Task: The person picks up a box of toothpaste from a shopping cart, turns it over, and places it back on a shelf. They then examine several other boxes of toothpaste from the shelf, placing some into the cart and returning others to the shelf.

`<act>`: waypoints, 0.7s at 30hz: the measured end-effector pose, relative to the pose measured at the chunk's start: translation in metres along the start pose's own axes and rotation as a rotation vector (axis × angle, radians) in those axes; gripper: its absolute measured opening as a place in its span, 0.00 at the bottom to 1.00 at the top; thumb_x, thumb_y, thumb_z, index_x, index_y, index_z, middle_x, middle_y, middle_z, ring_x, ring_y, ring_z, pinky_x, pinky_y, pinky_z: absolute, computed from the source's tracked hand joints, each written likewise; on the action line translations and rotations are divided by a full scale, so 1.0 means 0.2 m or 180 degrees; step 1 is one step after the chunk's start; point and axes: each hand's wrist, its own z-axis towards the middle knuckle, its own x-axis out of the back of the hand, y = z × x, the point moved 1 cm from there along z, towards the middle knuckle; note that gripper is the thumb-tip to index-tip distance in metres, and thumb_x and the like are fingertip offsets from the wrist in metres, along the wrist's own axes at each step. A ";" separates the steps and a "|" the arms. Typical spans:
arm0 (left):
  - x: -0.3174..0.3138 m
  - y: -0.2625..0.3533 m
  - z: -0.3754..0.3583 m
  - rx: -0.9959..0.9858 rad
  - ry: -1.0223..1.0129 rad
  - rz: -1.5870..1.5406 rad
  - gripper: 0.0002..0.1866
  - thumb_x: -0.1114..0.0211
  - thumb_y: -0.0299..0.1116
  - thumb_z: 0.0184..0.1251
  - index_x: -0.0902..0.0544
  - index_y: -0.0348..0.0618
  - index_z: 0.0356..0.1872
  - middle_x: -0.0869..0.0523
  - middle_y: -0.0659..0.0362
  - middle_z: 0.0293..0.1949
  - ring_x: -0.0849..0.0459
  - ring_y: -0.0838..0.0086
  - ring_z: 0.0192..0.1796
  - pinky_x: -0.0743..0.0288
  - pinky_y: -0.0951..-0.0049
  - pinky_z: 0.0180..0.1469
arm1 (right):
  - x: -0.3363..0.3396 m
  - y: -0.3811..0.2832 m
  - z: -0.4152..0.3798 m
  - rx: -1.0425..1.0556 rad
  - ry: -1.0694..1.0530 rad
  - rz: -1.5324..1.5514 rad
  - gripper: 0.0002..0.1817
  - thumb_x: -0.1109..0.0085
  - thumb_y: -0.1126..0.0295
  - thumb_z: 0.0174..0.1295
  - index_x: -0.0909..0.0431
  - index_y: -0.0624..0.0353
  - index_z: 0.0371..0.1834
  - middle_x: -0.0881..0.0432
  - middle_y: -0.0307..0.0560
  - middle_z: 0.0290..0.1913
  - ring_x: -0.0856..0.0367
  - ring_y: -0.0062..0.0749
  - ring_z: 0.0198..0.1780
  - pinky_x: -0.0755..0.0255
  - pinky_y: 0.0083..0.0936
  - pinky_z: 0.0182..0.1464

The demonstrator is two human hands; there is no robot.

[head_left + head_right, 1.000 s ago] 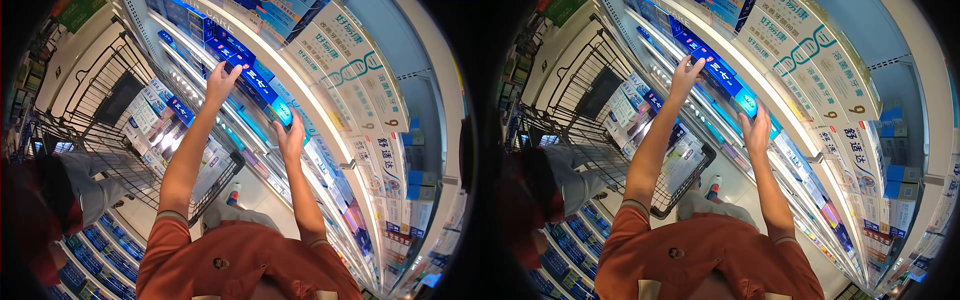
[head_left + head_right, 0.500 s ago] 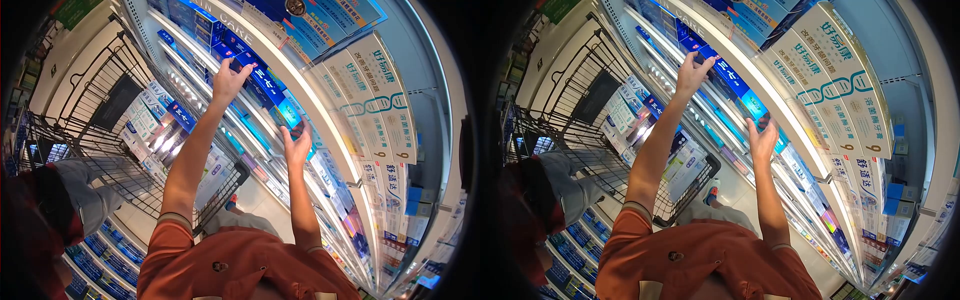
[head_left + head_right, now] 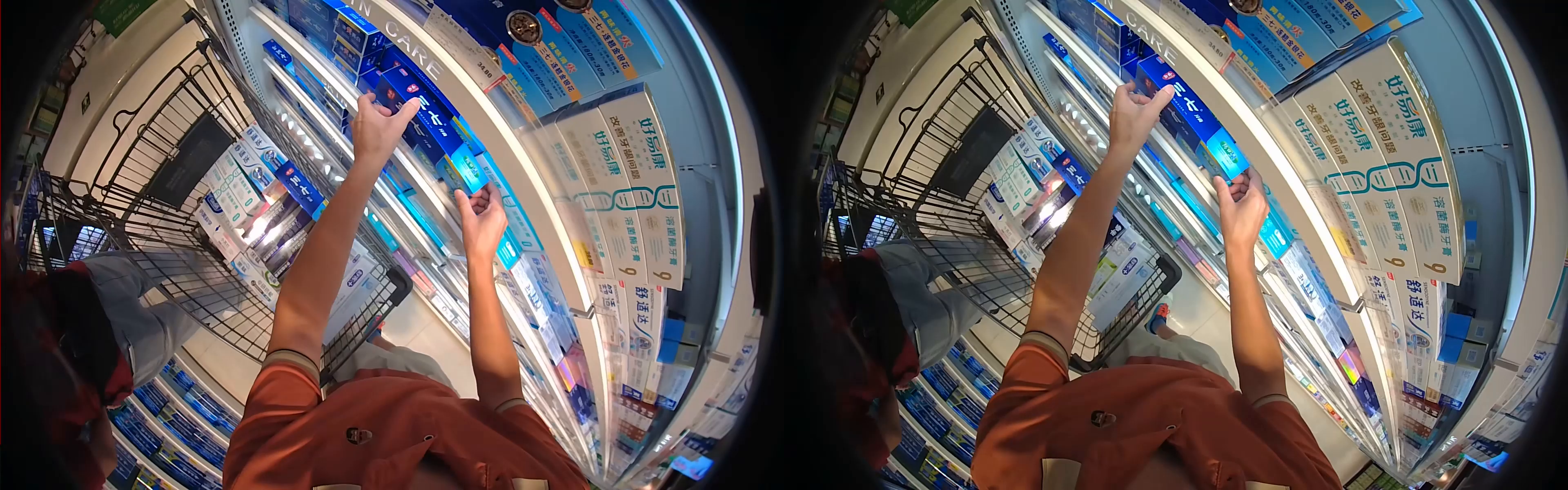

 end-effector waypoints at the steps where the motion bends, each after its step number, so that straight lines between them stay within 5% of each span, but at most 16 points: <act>1: 0.00 0.00 0.00 0.0080 -0.0015 -0.0038 0.50 0.28 0.58 0.46 0.34 0.23 0.59 0.20 0.51 0.37 0.21 0.59 0.46 0.29 0.64 0.53 | -0.01 -0.01 0.01 -0.0022 -0.0014 0.0016 0.24 0.29 0.70 0.50 0.25 0.72 0.48 0.20 0.42 0.30 0.24 0.19 0.29 0.27 0.17 0.35; 11: -0.02 0.02 -0.06 -0.0192 0.0160 -0.0264 0.40 0.27 0.54 0.44 0.27 0.26 0.47 0.19 0.49 0.32 0.19 0.59 0.37 0.26 0.63 0.43 | -0.11 -0.02 0.07 0.0162 0.0020 -0.0151 0.21 0.29 0.69 0.50 0.22 0.72 0.43 0.19 0.41 0.27 0.23 0.20 0.26 0.27 0.19 0.33; 16: -0.03 0.01 -0.06 -0.0170 0.0154 -0.0268 0.42 0.27 0.53 0.45 0.29 0.24 0.51 0.20 0.50 0.30 0.19 0.58 0.37 0.26 0.64 0.43 | -0.13 -0.04 0.08 0.0088 -0.0076 -0.0561 0.26 0.27 0.70 0.47 0.24 0.72 0.49 0.21 0.43 0.23 0.25 0.23 0.22 0.28 0.22 0.29; 21: -0.02 0.01 -0.06 -0.0070 0.0051 -0.0269 0.49 0.28 0.53 0.46 0.35 0.20 0.60 0.19 0.49 0.33 0.19 0.59 0.41 0.26 0.66 0.47 | -0.14 -0.03 0.09 0.0139 -0.0084 -0.0720 0.23 0.27 0.70 0.46 0.23 0.70 0.44 0.22 0.42 0.20 0.25 0.24 0.20 0.29 0.23 0.27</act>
